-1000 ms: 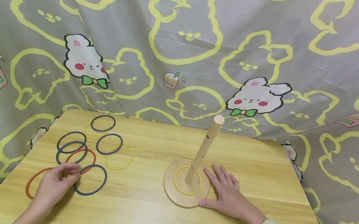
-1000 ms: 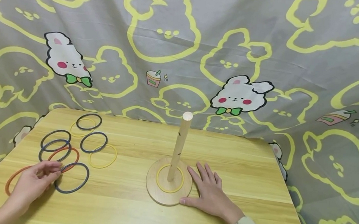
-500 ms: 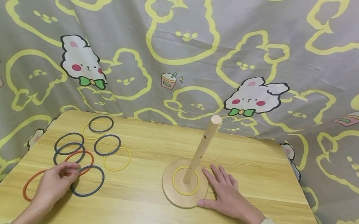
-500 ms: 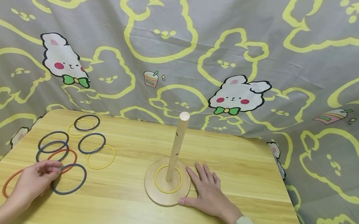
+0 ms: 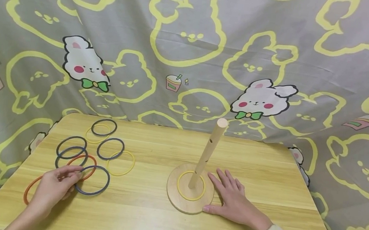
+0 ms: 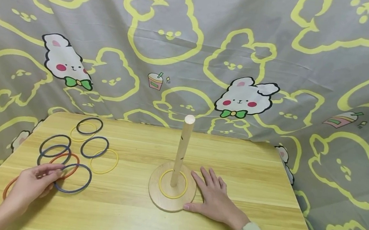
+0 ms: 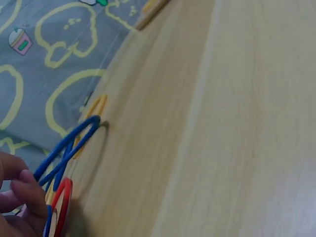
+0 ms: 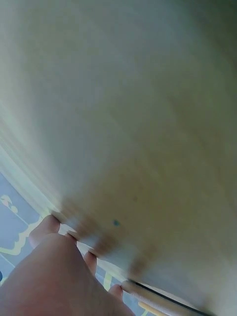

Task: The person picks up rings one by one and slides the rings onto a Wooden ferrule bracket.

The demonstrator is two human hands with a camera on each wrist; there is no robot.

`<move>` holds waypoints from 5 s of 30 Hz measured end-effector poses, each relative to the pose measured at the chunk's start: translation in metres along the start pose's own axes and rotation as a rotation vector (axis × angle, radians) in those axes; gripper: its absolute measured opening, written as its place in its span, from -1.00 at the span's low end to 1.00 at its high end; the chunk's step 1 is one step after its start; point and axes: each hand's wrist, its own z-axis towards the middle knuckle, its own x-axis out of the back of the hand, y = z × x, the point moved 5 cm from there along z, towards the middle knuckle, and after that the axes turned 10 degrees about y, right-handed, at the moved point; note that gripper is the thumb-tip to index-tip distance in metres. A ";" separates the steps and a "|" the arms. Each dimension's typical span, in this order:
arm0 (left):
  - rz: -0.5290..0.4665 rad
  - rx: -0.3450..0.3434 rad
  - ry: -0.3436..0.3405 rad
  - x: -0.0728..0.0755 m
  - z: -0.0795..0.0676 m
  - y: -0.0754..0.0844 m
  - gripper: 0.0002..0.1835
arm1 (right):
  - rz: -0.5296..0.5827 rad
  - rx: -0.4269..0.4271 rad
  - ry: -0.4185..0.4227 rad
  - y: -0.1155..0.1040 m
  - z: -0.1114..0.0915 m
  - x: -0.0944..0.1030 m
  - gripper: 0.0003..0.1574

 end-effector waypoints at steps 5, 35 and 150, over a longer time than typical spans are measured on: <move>-0.021 -0.012 -0.043 -0.001 -0.004 0.006 -0.48 | 0.001 -0.003 -0.003 0.000 0.000 -0.001 0.38; -0.201 -0.137 -0.054 -0.029 -0.027 0.084 -0.52 | 0.009 -0.014 -0.014 -0.001 -0.001 0.002 0.37; -0.365 -0.111 -0.469 -0.253 -0.060 0.122 -0.64 | -0.030 0.016 0.010 0.000 -0.003 0.001 0.36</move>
